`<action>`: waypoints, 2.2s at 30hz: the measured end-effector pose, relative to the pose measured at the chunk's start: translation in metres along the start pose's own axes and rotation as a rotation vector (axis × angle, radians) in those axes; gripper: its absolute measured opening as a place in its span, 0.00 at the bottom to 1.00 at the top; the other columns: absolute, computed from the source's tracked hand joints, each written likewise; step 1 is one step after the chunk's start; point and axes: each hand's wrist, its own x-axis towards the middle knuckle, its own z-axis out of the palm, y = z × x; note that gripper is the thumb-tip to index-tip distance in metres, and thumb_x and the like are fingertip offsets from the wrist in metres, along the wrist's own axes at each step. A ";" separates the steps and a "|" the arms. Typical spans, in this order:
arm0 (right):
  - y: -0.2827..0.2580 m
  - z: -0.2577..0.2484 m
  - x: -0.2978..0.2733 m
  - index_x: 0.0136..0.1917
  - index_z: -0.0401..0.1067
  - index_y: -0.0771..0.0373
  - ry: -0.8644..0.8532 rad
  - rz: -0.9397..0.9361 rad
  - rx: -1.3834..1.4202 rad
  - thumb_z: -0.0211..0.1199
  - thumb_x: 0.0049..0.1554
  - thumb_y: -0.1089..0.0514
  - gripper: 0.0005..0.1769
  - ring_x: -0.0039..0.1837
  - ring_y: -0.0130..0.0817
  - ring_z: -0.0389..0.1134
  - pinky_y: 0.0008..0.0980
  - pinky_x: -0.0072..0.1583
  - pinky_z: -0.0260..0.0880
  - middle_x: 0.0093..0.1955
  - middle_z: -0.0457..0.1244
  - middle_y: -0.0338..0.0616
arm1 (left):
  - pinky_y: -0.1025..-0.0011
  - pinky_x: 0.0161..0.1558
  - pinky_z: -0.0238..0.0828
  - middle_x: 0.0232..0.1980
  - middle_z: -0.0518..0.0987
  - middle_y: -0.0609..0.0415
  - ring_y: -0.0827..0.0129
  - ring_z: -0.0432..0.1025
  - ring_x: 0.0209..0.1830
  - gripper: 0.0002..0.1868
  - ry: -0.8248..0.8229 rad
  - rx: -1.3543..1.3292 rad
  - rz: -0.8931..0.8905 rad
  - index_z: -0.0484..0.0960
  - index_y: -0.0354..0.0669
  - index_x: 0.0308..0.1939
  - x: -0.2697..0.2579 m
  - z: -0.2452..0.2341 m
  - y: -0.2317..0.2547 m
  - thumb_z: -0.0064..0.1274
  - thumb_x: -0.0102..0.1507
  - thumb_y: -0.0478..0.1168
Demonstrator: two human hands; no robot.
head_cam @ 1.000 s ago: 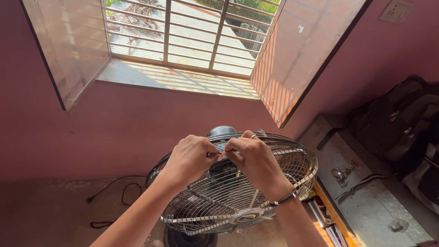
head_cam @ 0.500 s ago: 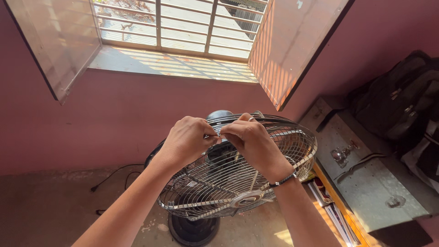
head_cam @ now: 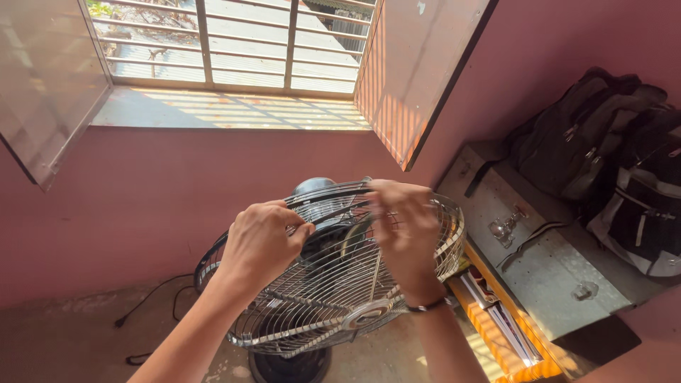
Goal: The person repairs a standing electric fan by hand, repeatedly bending and adjusting the metal grill wires to straighten them. The person works on multiple sections of the grill, using both hands to manipulate the wires. The fan remains stationary on the floor throughout the clip.
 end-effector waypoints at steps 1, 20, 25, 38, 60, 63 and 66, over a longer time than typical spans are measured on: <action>0.017 -0.013 -0.005 0.54 0.79 0.60 0.070 0.071 -0.165 0.63 0.64 0.61 0.06 0.57 0.37 0.71 0.35 0.60 0.72 0.53 0.71 0.41 | 0.64 0.43 0.77 0.32 0.85 0.57 0.65 0.80 0.31 0.10 -0.029 0.003 -0.040 0.92 0.48 0.34 0.000 0.001 0.001 0.62 0.59 0.48; 0.233 -0.101 -0.034 0.51 0.79 0.65 -0.670 1.026 0.119 0.61 0.60 0.49 0.18 0.54 0.29 0.70 0.36 0.63 0.70 0.48 0.71 0.41 | 0.64 0.37 0.74 0.29 0.82 0.57 0.68 0.76 0.27 0.10 -0.079 0.040 -0.064 0.92 0.47 0.34 0.006 0.000 0.002 0.60 0.61 0.47; 0.234 -0.102 -0.019 0.47 0.78 0.62 -0.748 1.130 0.202 0.60 0.59 0.49 0.15 0.57 0.31 0.72 0.41 0.70 0.66 0.48 0.72 0.40 | 0.63 0.35 0.73 0.29 0.82 0.57 0.67 0.76 0.27 0.10 -0.095 0.008 -0.045 0.92 0.47 0.34 0.006 -0.005 0.002 0.61 0.60 0.46; 0.235 -0.106 -0.021 0.48 0.78 0.65 -0.720 1.227 0.317 0.66 0.57 0.53 0.13 0.52 0.35 0.75 0.40 0.63 0.76 0.46 0.73 0.45 | 0.64 0.39 0.74 0.32 0.84 0.57 0.70 0.77 0.29 0.10 -0.184 -0.030 -0.085 0.92 0.49 0.36 0.011 -0.014 -0.004 0.60 0.61 0.47; 0.235 -0.091 -0.071 0.59 0.78 0.70 -0.356 1.219 0.518 0.64 0.58 0.59 0.18 0.53 0.32 0.73 0.33 0.58 0.76 0.54 0.72 0.46 | 0.61 0.34 0.74 0.27 0.79 0.53 0.64 0.75 0.24 0.11 0.099 -0.081 -0.001 0.91 0.43 0.35 0.007 -0.013 0.006 0.61 0.60 0.46; 0.235 -0.090 -0.074 0.59 0.78 0.70 -0.333 1.214 0.501 0.64 0.58 0.59 0.18 0.53 0.32 0.73 0.33 0.58 0.76 0.54 0.72 0.45 | 0.61 0.33 0.75 0.28 0.79 0.52 0.62 0.76 0.23 0.11 0.134 -0.076 0.020 0.90 0.41 0.33 0.005 -0.006 0.005 0.61 0.61 0.45; 0.232 -0.090 -0.073 0.58 0.78 0.70 -0.326 1.235 0.488 0.64 0.58 0.59 0.17 0.53 0.32 0.73 0.33 0.58 0.76 0.54 0.72 0.46 | 0.61 0.33 0.75 0.28 0.79 0.52 0.61 0.76 0.23 0.12 0.163 -0.086 0.021 0.89 0.40 0.32 0.000 -0.002 0.005 0.62 0.60 0.46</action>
